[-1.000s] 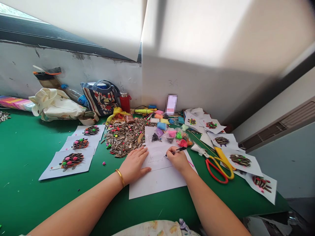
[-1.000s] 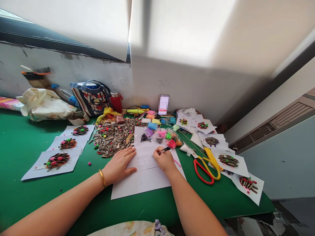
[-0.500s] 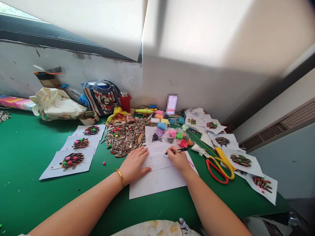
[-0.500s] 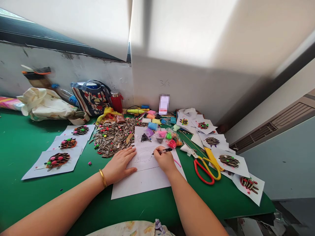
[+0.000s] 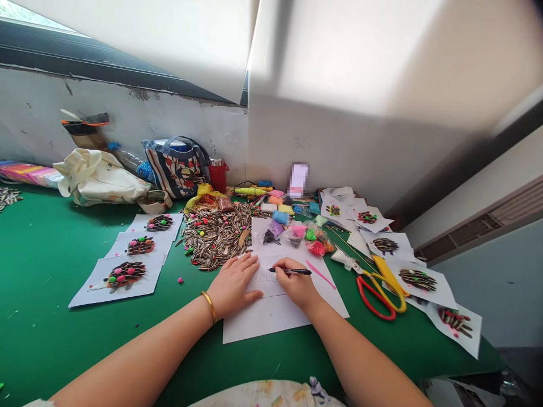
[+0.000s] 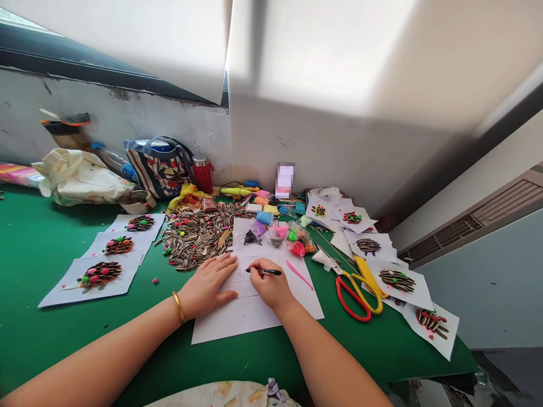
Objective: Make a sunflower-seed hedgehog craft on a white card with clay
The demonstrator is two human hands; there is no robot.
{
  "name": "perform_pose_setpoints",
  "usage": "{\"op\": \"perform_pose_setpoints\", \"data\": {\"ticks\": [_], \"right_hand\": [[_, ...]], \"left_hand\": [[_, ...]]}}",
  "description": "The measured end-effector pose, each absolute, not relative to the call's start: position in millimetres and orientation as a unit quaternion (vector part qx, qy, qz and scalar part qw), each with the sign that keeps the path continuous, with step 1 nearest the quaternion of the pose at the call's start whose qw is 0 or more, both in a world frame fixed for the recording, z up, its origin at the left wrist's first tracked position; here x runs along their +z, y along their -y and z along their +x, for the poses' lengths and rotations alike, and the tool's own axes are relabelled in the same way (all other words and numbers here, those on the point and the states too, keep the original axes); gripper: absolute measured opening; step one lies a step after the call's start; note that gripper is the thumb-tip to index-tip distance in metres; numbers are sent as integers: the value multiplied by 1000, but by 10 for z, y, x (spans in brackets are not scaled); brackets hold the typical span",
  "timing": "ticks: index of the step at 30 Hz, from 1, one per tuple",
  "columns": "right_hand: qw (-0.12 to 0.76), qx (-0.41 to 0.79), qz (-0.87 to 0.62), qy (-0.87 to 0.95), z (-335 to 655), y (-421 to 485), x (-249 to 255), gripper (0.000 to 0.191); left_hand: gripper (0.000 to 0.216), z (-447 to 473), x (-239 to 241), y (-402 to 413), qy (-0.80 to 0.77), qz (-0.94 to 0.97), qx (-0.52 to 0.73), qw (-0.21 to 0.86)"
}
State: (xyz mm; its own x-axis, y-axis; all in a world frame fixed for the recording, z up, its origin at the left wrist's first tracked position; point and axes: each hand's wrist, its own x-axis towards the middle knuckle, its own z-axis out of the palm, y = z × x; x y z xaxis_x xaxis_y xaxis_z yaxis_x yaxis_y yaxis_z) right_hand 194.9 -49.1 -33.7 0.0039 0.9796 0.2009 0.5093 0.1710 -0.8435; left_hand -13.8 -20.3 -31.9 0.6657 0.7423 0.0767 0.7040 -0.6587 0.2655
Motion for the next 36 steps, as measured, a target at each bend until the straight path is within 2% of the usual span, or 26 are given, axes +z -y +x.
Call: {"op": "perform_pose_setpoints", "data": {"ticks": [16, 36], "right_hand": [[380, 238, -569, 689, 1897, 508, -381, 17], [374, 252, -580, 678, 1921, 503, -317, 20]], "left_hand": [[70, -147, -362, 193, -395, 908, 100, 102], [69, -150, -350, 194, -394, 908, 98, 108]]}}
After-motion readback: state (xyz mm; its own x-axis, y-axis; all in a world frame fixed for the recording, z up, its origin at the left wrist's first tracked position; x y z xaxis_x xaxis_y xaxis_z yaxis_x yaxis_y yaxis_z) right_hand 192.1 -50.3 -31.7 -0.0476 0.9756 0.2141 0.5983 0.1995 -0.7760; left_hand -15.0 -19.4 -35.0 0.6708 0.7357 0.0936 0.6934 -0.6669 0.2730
